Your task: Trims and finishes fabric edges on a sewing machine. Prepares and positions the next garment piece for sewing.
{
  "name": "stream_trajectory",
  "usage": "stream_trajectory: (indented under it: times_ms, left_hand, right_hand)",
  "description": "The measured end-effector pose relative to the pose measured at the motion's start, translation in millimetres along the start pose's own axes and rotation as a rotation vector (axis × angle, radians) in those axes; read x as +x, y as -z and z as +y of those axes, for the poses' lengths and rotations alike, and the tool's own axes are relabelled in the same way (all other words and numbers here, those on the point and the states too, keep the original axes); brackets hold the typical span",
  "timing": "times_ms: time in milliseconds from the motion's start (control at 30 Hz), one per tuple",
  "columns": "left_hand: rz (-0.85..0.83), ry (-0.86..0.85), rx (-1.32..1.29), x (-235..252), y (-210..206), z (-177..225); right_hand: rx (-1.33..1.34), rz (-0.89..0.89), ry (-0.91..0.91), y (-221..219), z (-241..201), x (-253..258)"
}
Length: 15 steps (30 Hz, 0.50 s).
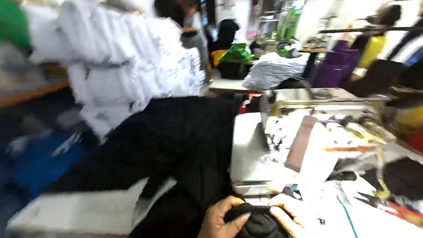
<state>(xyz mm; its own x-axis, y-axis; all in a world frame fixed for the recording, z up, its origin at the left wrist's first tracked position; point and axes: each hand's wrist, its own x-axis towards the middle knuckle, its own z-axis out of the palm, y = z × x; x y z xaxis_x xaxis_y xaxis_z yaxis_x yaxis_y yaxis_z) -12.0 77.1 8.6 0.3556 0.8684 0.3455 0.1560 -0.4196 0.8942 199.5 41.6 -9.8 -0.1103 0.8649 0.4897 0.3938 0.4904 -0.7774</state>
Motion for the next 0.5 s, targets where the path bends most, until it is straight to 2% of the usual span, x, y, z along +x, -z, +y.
stream_trajectory:
  times_ms: [167,267,300,400,500]
  left_hand:
    - [0.05,0.024,-0.128,-4.0,-1.5,-4.6]
    - [0.083,0.077,-0.165,-3.7,-5.9,12.8]
    - [0.062,0.044,-0.174,-4.5,-4.2,17.4]
    - [-0.059,-0.131,-0.094,2.0,3.1,32.5]
    - [-0.041,-0.139,0.075,25.3,3.0,56.1]
  right_hand:
    - [0.143,0.166,0.027,-19.6,7.6,-7.4]
    - [0.165,0.199,0.039,-20.2,-4.1,-15.2]
    - [0.194,0.205,0.027,-22.2,-9.0,-19.7]
    - [0.313,0.295,-0.112,-25.3,-23.1,-26.2]
    - [0.369,0.44,-0.237,-17.5,-26.6,-10.5]
